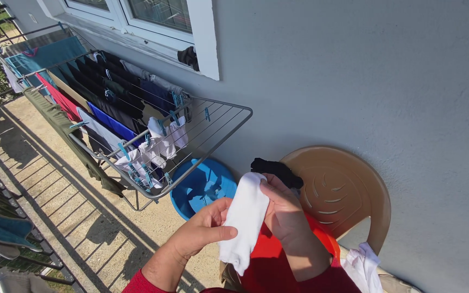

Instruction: The person hangs various small clothing items, including white socks and dark socks, on a metal drying rack using clothespins. They pick up the items from a red basin and a brown chair, unfold them, and secure them to the rack lines.

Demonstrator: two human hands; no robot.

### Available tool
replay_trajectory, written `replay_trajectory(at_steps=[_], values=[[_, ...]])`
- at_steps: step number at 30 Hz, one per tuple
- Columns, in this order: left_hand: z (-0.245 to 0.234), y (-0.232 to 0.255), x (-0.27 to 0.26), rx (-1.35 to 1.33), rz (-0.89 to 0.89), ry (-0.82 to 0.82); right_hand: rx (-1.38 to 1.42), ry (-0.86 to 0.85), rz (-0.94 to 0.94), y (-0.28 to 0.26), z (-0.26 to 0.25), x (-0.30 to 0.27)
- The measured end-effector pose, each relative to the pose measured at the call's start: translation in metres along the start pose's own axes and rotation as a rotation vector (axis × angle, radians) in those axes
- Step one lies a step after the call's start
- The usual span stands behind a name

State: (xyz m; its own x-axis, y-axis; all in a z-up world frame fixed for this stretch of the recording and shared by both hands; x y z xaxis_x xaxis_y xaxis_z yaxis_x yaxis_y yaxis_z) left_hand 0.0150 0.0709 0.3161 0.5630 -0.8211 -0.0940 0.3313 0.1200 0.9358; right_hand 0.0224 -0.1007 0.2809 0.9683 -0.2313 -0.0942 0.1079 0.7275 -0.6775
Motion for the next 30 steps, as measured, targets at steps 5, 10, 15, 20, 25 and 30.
replay_trajectory(at_steps=[5, 10, 15, 20, 25, 30], values=[[-0.03, -0.017, -0.016, -0.269, -0.223, 0.374, 0.004, 0.139, 0.013, 0.027, -0.045, 0.042], [-0.048, -0.008, -0.027, -0.479, -0.232, 0.483, 0.052, 0.287, 0.072, 0.068, -0.036, 0.058], [-0.07, 0.011, -0.041, -0.532, -0.246, 0.443, -0.102, 0.335, 0.225, 0.102, 0.002, 0.064], [-0.128, 0.033, -0.068, -0.46, -0.23, 0.566, -0.1, 0.263, 0.16, 0.118, 0.067, 0.085], [-0.197, 0.043, -0.093, -0.248, -0.116, 0.546, -0.046, 0.156, 0.09, 0.143, 0.12, 0.116], [-0.266, 0.057, -0.124, 0.136, 0.033, 0.607, -0.2, 0.013, 0.079, 0.163, 0.202, 0.12]])
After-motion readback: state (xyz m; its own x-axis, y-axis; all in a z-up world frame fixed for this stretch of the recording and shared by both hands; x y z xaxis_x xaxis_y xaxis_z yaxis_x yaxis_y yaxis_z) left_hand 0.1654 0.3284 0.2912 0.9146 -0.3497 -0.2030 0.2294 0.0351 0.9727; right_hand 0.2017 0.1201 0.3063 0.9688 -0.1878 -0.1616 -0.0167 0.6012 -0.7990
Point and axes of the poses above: each hand's wrist, its own x-axis towards the middle knuckle, its own z-axis out of the palm, y = z × x, the point moved 8 cm from there along x, towards the middle knuckle
